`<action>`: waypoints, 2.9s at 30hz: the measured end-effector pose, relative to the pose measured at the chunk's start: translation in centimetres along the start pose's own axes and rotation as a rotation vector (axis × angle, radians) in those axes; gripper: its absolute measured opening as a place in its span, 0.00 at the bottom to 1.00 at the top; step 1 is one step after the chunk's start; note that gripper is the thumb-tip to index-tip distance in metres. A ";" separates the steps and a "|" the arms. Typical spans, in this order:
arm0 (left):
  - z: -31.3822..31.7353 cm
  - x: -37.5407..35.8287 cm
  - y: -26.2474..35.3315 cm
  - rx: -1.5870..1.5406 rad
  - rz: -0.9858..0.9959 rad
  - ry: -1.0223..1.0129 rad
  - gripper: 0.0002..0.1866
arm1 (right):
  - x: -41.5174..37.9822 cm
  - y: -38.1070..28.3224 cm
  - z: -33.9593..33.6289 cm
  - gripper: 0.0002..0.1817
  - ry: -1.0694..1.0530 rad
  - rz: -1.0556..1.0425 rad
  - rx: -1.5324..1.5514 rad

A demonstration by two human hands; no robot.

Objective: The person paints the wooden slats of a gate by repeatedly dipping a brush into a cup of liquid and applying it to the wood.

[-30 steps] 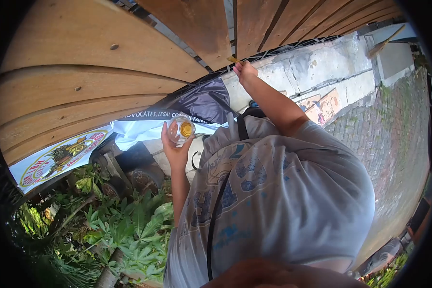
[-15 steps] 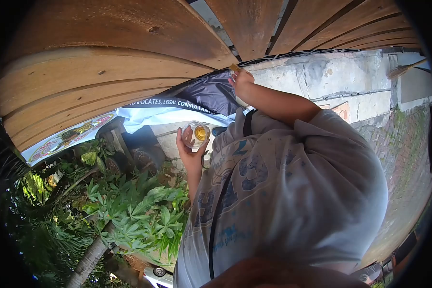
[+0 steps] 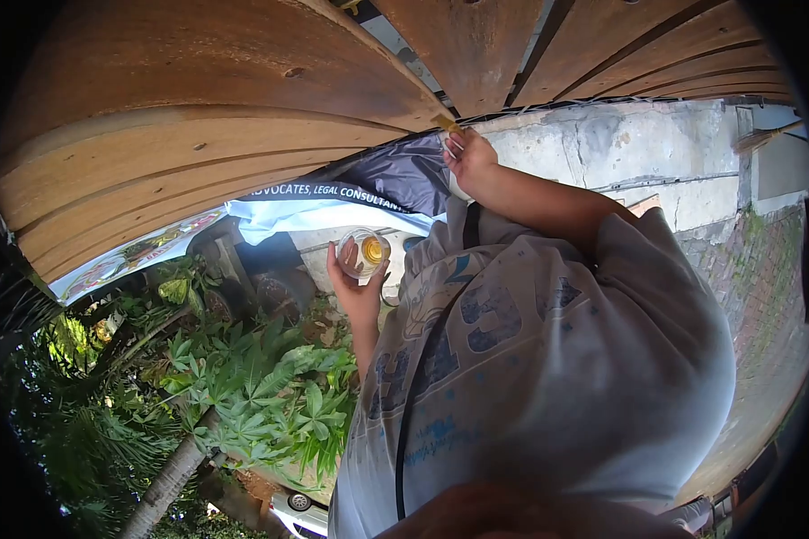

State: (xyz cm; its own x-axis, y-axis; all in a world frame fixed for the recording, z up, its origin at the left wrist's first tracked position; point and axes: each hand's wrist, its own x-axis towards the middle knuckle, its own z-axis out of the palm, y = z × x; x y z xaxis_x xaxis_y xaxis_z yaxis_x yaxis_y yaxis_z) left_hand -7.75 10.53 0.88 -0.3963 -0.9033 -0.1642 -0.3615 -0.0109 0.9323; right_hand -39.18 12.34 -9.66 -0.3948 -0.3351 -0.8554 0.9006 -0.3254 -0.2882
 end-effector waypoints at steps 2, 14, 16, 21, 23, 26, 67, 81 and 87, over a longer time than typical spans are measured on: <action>0.0 0.3 -0.2 0.012 0.014 -0.024 0.58 | 2.5 1.2 -0.2 0.11 0.063 0.096 -0.002; -1.3 -0.5 -2.1 -0.037 0.026 0.010 0.58 | 2.9 1.1 -2.9 0.11 -0.021 0.012 -0.151; -1.4 -0.5 -2.2 -0.050 0.023 -0.002 0.58 | 4.0 1.3 -2.6 0.12 0.094 0.048 -0.151; -2.2 -0.6 -1.8 -0.002 0.031 -0.034 0.58 | 2.7 1.7 -1.6 0.16 -0.185 -0.110 -0.074; -2.8 -0.8 -2.0 0.015 0.023 -0.022 0.58 | 1.0 1.1 -2.6 0.17 -0.321 -0.098 -0.128; -3.2 -0.9 -2.5 0.011 0.010 -0.013 0.58 | 3.9 1.8 -3.6 0.15 -0.144 -0.053 -0.134; -20.8 6.1 -4.4 -0.032 0.611 -0.436 0.59 | -26.4 24.3 1.0 0.11 -0.622 -0.952 -1.229; -15.8 8.6 -2.6 -0.015 0.534 -0.562 0.58 | -28.2 18.7 -0.4 0.12 -0.662 -1.199 -1.230; -11.8 10.1 -1.6 -0.026 0.553 -0.547 0.58 | -26.7 13.9 0.6 0.10 -0.761 -1.154 -1.387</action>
State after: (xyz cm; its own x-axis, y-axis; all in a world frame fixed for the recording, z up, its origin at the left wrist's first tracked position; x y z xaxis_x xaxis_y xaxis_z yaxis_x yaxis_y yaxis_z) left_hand -1.23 -3.63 1.54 -0.8758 -0.4402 0.1979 0.0275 0.3637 0.9311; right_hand -16.22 16.27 9.43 -0.4433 -0.8776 0.1824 -0.4566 0.0460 -0.8885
